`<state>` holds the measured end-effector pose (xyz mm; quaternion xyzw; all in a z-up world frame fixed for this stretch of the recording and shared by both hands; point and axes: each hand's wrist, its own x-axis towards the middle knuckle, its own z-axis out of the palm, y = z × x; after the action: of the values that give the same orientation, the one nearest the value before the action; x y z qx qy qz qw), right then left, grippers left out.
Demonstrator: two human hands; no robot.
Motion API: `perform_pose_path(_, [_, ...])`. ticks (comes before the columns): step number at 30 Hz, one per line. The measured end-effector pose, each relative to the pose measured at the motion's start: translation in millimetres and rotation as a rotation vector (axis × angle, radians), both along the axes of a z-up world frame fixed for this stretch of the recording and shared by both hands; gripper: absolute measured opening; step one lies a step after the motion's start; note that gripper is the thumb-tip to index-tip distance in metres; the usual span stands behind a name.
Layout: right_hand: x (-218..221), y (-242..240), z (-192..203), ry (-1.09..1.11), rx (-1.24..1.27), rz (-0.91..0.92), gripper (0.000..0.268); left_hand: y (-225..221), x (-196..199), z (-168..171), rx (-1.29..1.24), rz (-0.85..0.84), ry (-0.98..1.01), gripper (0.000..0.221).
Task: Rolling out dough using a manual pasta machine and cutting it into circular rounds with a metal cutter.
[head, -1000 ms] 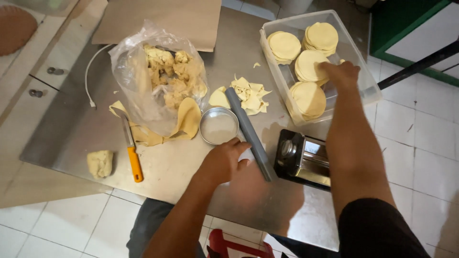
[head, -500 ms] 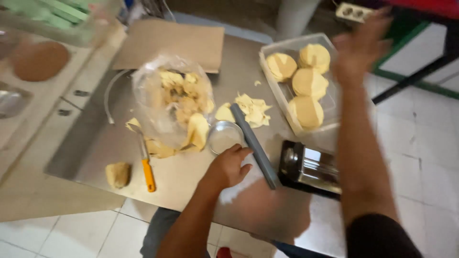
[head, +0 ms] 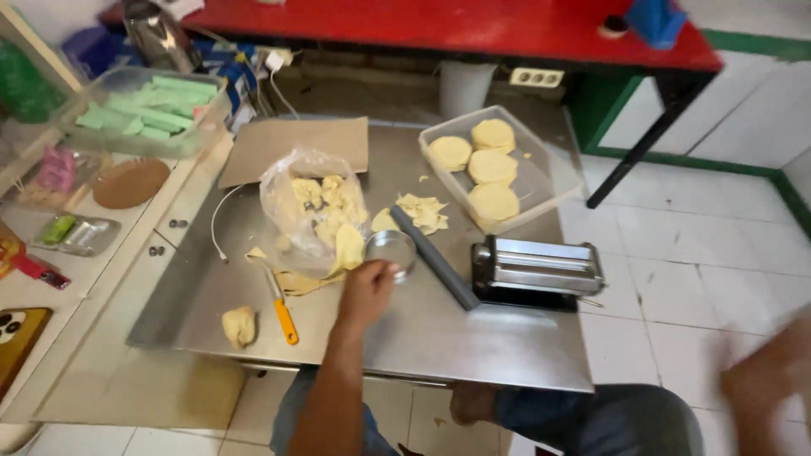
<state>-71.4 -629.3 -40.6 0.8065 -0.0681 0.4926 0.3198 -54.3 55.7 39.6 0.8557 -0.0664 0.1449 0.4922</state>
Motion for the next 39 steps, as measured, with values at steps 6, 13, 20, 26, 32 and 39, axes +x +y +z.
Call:
perform_pose_path(6, [-180.7, 102.9, -20.8, 0.659, 0.257, 0.581, 0.067, 32.9, -51.7, -36.8, 0.116, 0.255, -0.404, 0.016])
perform_pose_path(13, [-255.4, 157.5, 29.6, 0.715, 0.940, 0.377, 0.084, 5.6, -161.8, -31.6, 0.681, 0.642, -0.111, 0.028])
perform_pose_path(20, [-283.6, 170.3, 35.8, 0.651, 0.752, 0.625, 0.067, -38.3, -246.8, -36.6, 0.840, 0.438, 0.055, 0.023])
perform_pose_path(26, [-225.7, 156.2, 44.0, 0.598, 0.658, 0.755, 0.073, -68.7, -294.7, -42.6, 0.407, 0.182, 0.100, 0.046])
perform_pose_path(32, [-133.9, 141.6, 69.5, 0.911, 0.954, 0.580, 0.073, -25.5, -302.0, -55.7, -0.646, 0.533, -0.251, 0.029])
perform_pose_path(39, [-10.8, 78.9, 22.8, 1.047, 1.342, 0.111, 0.062, 100.7, -195.5, -13.3, -0.144, 0.734, -0.040, 0.025])
